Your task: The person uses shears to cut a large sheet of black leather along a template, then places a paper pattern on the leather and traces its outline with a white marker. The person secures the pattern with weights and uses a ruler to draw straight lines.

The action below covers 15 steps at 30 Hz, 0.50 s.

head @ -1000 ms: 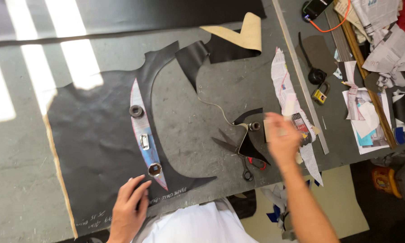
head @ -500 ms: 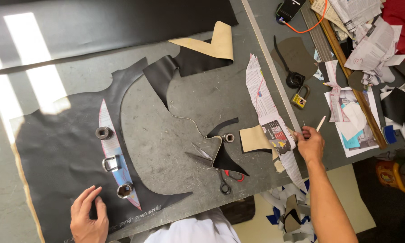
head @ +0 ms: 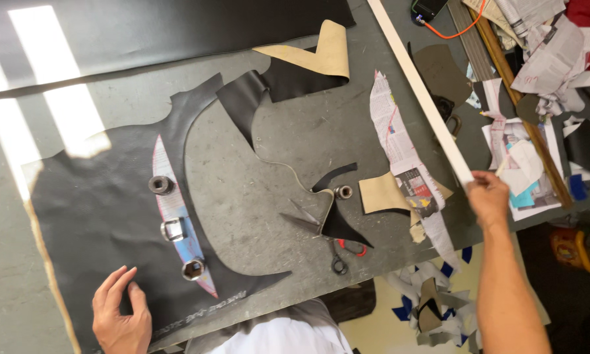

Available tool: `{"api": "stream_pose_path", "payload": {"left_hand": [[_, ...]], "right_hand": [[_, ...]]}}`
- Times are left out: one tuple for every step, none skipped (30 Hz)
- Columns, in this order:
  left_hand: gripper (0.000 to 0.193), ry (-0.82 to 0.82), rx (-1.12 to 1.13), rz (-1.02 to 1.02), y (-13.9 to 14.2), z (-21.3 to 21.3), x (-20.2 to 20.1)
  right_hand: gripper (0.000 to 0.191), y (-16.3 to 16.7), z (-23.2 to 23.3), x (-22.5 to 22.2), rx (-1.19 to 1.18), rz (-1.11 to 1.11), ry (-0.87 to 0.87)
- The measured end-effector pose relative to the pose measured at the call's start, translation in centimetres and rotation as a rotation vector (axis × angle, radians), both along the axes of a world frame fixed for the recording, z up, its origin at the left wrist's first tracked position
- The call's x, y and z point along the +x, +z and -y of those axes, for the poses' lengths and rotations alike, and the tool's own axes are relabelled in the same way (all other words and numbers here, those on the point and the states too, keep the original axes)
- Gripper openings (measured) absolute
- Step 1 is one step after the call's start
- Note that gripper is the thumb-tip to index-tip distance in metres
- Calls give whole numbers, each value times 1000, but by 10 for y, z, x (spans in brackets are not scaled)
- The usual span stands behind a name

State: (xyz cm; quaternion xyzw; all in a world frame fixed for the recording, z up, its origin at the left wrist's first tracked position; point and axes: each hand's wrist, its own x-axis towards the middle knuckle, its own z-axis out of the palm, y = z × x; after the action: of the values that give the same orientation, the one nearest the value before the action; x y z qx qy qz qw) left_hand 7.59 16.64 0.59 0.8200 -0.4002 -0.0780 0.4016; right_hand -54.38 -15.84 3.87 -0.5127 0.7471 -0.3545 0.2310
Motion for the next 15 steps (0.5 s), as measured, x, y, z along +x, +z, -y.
{"api": "stream_pose_path", "payload": {"left_hand": [[25,-16,-25,3,3,3,8],[25,-55,-37,2,4,7,18],[26,-87,-38,2,5,12,28],[25,-114,-62,2,5,15,37],[25,-136,-85,3,6,18,48],[26,-179,-97,14,7,21,60],[27,-223,-120,24,7,26,72],[27,-246,-130,13,8,31,84],[27,-267,-141,0,9,33,95],[27,-272,-145,-11,10,36,106],[26,-279,-150,-21,10,39,117],[26,-291,-155,-33,10,42,128],[26,-300,-150,-38,9,45,138],[26,-311,-146,-45,6,49,146],[25,-320,-146,-52,2,55,154]], "right_hand": [[16,10,-4,2,-32,-82,-6],[13,21,-9,5,-55,-164,-7],[15,30,-18,11,-118,-185,19],[14,40,-32,15,104,-132,-247],[19,47,-48,21,122,-82,-259],[27,49,-62,30,134,-33,-272],[23,46,-78,43,58,65,-227],[20,41,-98,54,-21,164,-184],[23,33,-124,67,-28,208,-218],[26,23,-154,81,-36,253,-251],[23,11,-187,96,-44,326,-235],[28,-4,-215,114,-63,339,-304],[26,-15,-249,129,16,346,-327],[27,-26,-284,147,72,462,-307],[26,-37,-312,166,57,530,-254]]}}
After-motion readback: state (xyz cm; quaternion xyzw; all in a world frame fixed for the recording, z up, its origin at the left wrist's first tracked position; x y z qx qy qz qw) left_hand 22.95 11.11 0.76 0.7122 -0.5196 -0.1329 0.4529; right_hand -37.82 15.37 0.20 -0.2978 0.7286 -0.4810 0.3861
